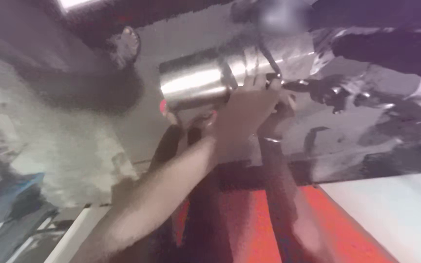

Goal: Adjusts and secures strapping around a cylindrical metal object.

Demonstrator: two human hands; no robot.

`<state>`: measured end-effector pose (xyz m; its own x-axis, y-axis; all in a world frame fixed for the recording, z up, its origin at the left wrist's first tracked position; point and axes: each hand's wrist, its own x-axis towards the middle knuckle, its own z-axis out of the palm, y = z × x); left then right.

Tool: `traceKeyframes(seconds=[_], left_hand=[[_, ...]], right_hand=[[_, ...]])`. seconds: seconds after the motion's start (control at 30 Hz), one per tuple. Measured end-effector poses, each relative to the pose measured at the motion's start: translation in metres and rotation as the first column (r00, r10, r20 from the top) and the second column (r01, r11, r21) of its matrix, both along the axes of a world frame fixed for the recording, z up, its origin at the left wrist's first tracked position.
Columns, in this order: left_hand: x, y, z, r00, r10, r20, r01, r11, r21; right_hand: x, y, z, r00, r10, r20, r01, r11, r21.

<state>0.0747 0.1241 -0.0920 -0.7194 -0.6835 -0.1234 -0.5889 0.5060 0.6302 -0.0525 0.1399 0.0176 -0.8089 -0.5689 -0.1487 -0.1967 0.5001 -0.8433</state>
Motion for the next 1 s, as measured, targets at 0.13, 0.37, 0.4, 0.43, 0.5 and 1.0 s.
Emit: traceKeyframes(seconds=[0.13,0.37,0.4,0.43,0.5,1.0], left_hand=[[-0.045,-0.118,0.211,0.973,-0.132,0.192,0.054,0.929,0.366],[-0.049,-0.133,0.131,0.972,-0.222,-0.08,0.233,0.849,0.473],[-0.051,-0.139,0.136,0.972,-0.225,-0.069,0.227,0.817,0.529],[-0.051,-0.14,0.141,0.974,-0.215,-0.068,0.216,0.8,0.56],[-0.047,-0.136,0.146,0.979,-0.18,-0.099,0.204,0.805,0.556],[-0.06,-0.132,0.127,0.94,-0.169,-0.297,0.315,0.763,0.564]], right_hand=[[0.0,0.001,0.022,0.97,0.202,-0.135,-0.147,0.929,0.339],[0.014,-0.01,0.059,0.997,0.053,0.05,-0.073,0.785,0.615],[0.005,0.004,0.039,1.0,-0.013,-0.023,0.024,0.813,0.581],[-0.004,0.02,0.022,0.995,-0.076,-0.069,0.102,0.826,0.555],[-0.018,0.036,0.01,0.985,-0.157,-0.065,0.168,0.84,0.516],[-0.048,0.053,0.057,0.868,0.497,0.001,-0.304,0.528,0.793]])
